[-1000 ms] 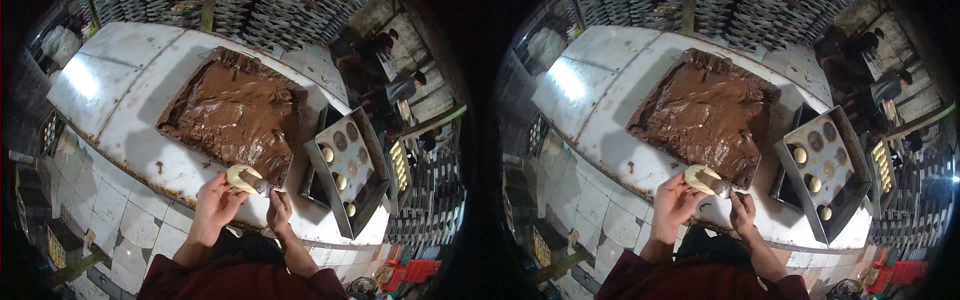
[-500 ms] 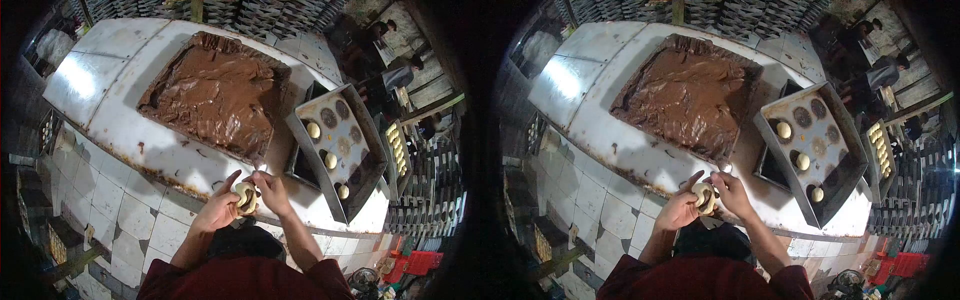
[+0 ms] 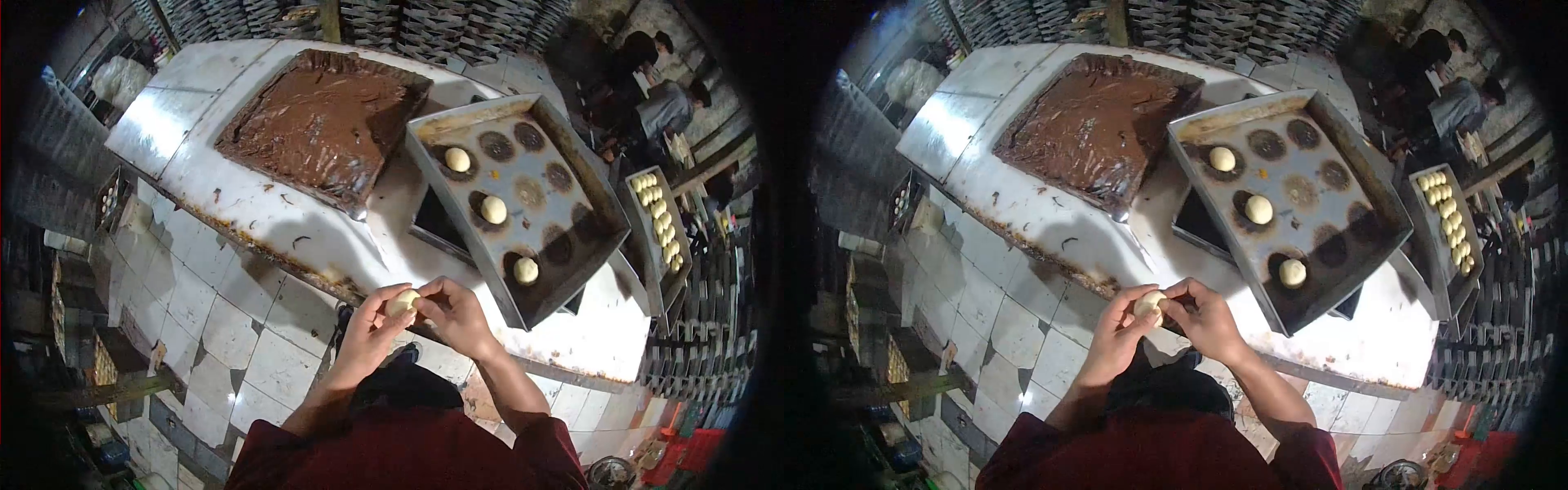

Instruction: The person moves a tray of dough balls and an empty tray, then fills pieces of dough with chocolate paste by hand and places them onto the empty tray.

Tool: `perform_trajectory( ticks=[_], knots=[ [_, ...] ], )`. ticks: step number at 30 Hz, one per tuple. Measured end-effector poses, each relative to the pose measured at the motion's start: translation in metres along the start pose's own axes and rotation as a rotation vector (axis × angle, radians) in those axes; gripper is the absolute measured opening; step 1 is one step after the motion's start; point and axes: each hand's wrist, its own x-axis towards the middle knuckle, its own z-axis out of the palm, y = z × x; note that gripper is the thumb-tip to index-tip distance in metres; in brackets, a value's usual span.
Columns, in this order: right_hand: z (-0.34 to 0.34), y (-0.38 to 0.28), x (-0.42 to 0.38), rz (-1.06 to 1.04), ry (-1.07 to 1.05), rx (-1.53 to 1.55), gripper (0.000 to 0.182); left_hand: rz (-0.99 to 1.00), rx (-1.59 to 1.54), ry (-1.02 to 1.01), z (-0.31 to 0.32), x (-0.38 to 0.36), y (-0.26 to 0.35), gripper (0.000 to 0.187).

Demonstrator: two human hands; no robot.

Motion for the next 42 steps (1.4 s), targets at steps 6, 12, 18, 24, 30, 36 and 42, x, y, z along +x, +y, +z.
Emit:
perform_trajectory(
  ticks=[6,12,18,24,30,36,42],
  knots=[
    [0.031,0.009,-0.033,-0.674,0.39,-0.758,0.025,-0.127,-0.277,0.335,0.017,-0.002,-0.004,0.033],
    [0.035,-0.001,-0.018,-0.085,0.278,0.149,0.016,0.24,0.207,0.009,-0.013,-0.014,-0.002,0.029],
    [0.107,-0.01,-0.004,-0.519,0.398,-0.402,0.03,-0.037,-0.217,0.257,-0.052,-0.002,0.033,0.02],
    [0.088,-0.02,-0.011,-0.19,0.534,-0.062,0.017,0.294,0.161,-0.132,-0.057,-0.004,0.017,0.02],
    [0.067,-0.003,-0.03,-0.328,0.439,0.06,0.016,0.376,0.396,-0.037,-0.022,0.007,0.016,0.016],
    [0.002,0.005,-0.079,-0.54,0.679,-0.276,0.019,0.282,0.075,-0.194,0.064,0.004,-0.019,0.015],
    [-0.067,0.025,-0.138,-0.74,0.784,-0.392,0.032,0.546,0.512,-0.357,0.155,-0.004,-0.022,0.02]
  ],
)
